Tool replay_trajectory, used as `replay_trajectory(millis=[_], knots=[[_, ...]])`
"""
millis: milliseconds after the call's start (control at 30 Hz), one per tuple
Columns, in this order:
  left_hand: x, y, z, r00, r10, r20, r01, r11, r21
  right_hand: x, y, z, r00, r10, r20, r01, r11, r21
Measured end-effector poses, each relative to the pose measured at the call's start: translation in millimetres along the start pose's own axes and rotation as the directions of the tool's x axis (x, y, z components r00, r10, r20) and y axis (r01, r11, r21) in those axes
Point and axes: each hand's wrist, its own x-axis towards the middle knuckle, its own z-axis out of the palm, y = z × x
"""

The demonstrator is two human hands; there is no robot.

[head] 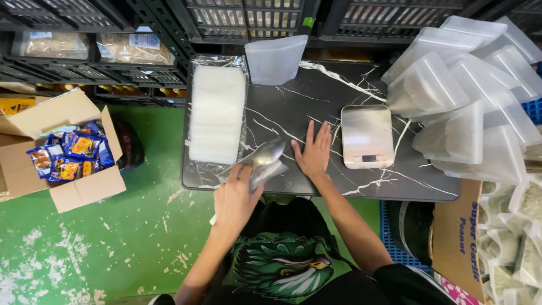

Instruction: Bagging and weighing granular food material into plastic pouches using a spoon and a digital scale.

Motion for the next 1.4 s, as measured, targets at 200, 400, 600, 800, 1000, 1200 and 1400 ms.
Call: replay_trajectory(millis=[200, 400, 600, 800, 1000, 1200, 1400], knots=[[11.6, -24.8, 7.2, 0.972, 0.079, -0.221, -0.084, 0.996, -0.016, -0.6, -31.0, -4.8, 0.96, -0.265, 0.088, 0.231, 0.932, 0.279], [-6.5, -27.4, -21.0, 0.93, -0.022, -0.367, -0.074, 0.967, -0.244, 136.9, 55.0, 15.1, 0.942, -0.243, -0.23, 0.3, 0.918, 0.258], [-17.8, -39.9, -20.5, 0.875, -0.174, -0.452, -0.048, 0.897, -0.439, 192.4, 34.8, 28.1, 0.962, -0.186, 0.2, 0.177, 0.982, 0.062], [-17.2, -47.0, -11.0, 0.893, -0.146, -0.425, -0.076, 0.883, -0.463, 104.7, -2.3, 30.3, 0.843, -0.534, 0.06, 0.521, 0.84, 0.151], [-12.2, -42.0, -15.3, 0.881, -0.21, -0.425, -0.033, 0.867, -0.497, 177.8, -17.6, -13.7, 0.993, 0.096, -0.071, -0.002, 0.607, 0.795], [-11.5, -37.9, -23.5, 0.869, -0.202, -0.452, -0.045, 0.878, -0.477, 244.2, -28.0, -14.0, 0.989, 0.111, 0.097, -0.135, 0.416, 0.899], [-13.2, -39.0, -22.0, 0.853, -0.204, -0.48, -0.047, 0.887, -0.46, 224.7, 23.0, -66.6, 0.972, 0.232, -0.046, -0.004, 0.207, 0.978]])
